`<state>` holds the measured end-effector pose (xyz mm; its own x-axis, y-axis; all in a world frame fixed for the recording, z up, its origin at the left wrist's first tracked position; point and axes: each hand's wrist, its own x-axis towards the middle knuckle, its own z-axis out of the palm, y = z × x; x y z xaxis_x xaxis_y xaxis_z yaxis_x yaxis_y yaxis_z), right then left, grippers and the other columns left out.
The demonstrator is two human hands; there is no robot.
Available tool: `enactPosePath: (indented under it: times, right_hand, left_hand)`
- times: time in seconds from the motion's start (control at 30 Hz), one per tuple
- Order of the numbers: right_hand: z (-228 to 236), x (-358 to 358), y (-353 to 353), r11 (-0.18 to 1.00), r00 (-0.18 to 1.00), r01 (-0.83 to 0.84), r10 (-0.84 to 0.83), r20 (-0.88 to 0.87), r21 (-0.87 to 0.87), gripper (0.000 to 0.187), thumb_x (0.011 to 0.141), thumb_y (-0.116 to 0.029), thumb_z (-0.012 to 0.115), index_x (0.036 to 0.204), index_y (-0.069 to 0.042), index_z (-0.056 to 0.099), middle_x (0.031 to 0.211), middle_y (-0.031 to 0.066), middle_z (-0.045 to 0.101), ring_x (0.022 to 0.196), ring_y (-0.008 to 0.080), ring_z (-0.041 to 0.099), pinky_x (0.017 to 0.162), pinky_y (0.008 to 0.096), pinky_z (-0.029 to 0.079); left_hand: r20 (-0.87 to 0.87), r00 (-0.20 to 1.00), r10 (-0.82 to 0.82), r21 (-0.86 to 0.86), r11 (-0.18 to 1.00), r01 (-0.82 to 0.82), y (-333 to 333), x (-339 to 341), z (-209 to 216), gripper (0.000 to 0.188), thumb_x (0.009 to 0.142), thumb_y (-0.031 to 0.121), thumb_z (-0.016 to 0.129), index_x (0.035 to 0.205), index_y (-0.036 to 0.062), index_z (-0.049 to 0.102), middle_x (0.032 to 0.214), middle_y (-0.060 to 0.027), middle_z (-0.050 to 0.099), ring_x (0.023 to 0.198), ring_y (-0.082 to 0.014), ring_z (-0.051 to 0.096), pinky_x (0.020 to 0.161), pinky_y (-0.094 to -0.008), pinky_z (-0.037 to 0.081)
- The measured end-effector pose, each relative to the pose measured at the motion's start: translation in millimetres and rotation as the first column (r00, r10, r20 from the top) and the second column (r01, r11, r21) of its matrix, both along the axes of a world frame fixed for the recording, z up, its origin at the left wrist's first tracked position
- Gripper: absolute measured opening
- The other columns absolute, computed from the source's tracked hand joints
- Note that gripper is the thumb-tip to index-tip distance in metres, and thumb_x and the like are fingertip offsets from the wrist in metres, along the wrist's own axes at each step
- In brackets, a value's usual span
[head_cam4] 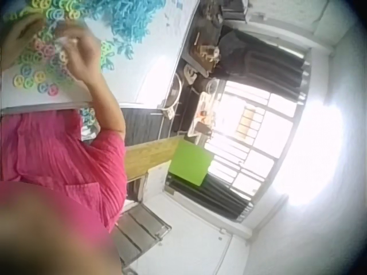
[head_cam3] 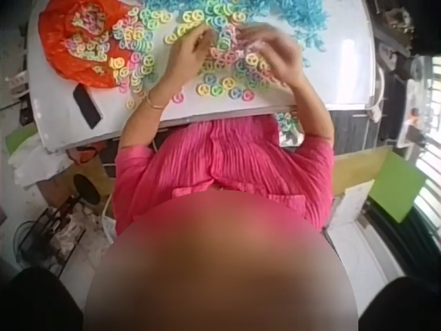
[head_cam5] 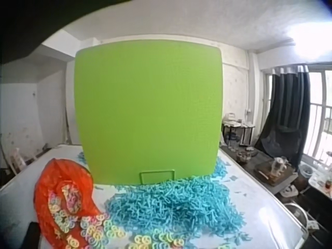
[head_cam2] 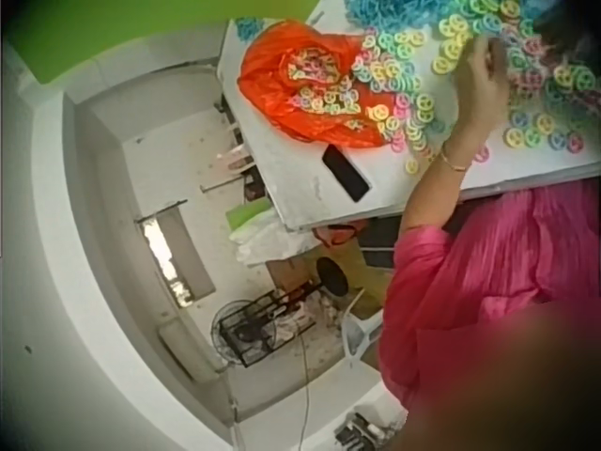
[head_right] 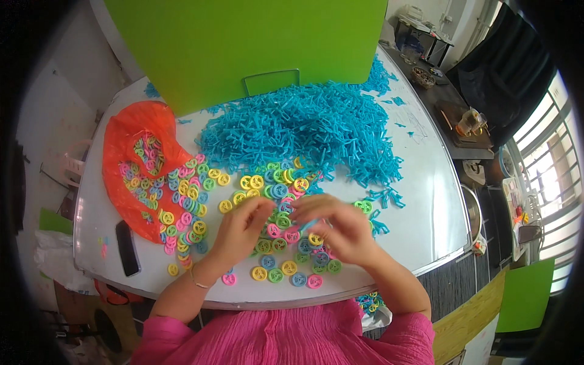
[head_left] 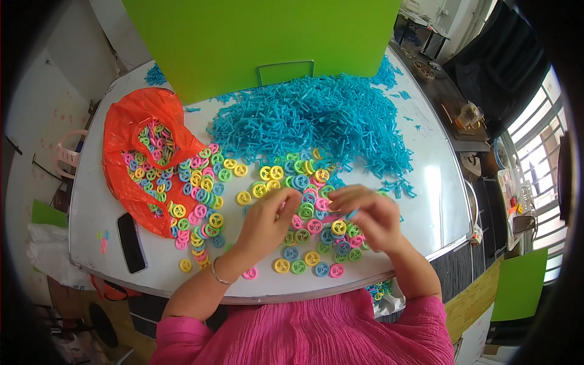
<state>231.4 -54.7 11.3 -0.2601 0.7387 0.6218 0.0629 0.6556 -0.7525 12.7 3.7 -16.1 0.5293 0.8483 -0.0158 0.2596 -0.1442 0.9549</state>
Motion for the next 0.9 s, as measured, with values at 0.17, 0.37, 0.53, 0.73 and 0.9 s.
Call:
enactPosePath:
  times: [0.17, 0.37, 0.53, 0.73, 0.9]
  right_hand:
    - [10.7, 20.2, -1.9, 0.820, 0.917, -0.172, -0.070, -0.393, -0.546, 0.017, 0.097, -0.015, 0.054, 0.103, 0.001, 0.053, 0.077, 0.0099, 0.060, 0.079, 0.0226, 0.064, 0.078, 0.0433, 0.054]
    - [9.4, 27.6, 2.5, 0.720, 0.895, -0.279, -0.044, -0.443, -0.635, 0.015, 0.095, -0.010, 0.056, 0.105, 0.001, 0.055, 0.081, 0.0091, 0.063, 0.074, 0.0165, 0.064, 0.064, 0.0323, 0.055]
    - [9.4, 23.6, 7.2, 0.642, 0.919, -0.210, -0.129, -0.374, -0.737, 0.015, 0.094, -0.011, 0.060, 0.103, -0.001, 0.056, 0.081, 0.0072, 0.063, 0.070, 0.0139, 0.062, 0.060, 0.0296, 0.054]
    - [-5.5, 21.2, 9.4, 0.599, 0.936, -0.204, -0.112, -0.333, -0.774, 0.014, 0.093, -0.014, 0.061, 0.101, -0.002, 0.056, 0.089, 0.0084, 0.064, 0.072, 0.0140, 0.063, 0.059, 0.0287, 0.054]
    - [-13.7, -3.5, 7.5, 0.592, 0.937, -0.196, -0.122, -0.328, -0.782, 0.015, 0.096, -0.016, 0.057, 0.098, -0.002, 0.054, 0.114, 0.0107, 0.058, 0.086, 0.0157, 0.061, 0.067, 0.0312, 0.056]
  left_hand:
    - [-0.254, 0.963, 0.093, 0.684, 0.721, 0.111, 6.5, 8.1, -9.5, 0.030, 0.084, 0.015, 0.069, 0.113, 0.0144, 0.063, 0.095, -0.0078, 0.058, 0.083, -0.0221, 0.057, 0.072, -0.0326, 0.047]
    - [-0.356, 0.928, 0.114, 0.719, 0.667, 0.194, 2.7, 18.6, -7.3, 0.040, 0.079, 0.018, 0.072, 0.118, 0.0192, 0.063, 0.110, -0.0061, 0.055, 0.097, -0.0264, 0.052, 0.085, -0.0392, 0.042]
    - [-0.332, 0.940, 0.078, 0.758, 0.615, 0.217, -0.4, 23.2, -15.1, 0.039, 0.074, 0.023, 0.076, 0.111, 0.0208, 0.067, 0.112, -0.0040, 0.056, 0.097, -0.0243, 0.052, 0.087, -0.0385, 0.038]
    - [-0.106, 0.979, 0.174, 0.741, 0.671, -0.039, 6.7, 22.1, -12.4, 0.017, 0.083, 0.022, 0.071, 0.098, 0.0128, 0.069, 0.089, -0.0020, 0.060, 0.086, -0.0182, 0.055, 0.076, -0.0320, 0.043]
    - [0.213, 0.975, 0.066, 0.030, 0.997, -0.074, -9.1, 19.2, 1.4, 0.019, 0.096, 0.022, 0.056, 0.092, 0.0068, 0.065, 0.073, 0.0006, 0.056, 0.063, -0.0076, 0.049, 0.056, -0.0224, 0.039]
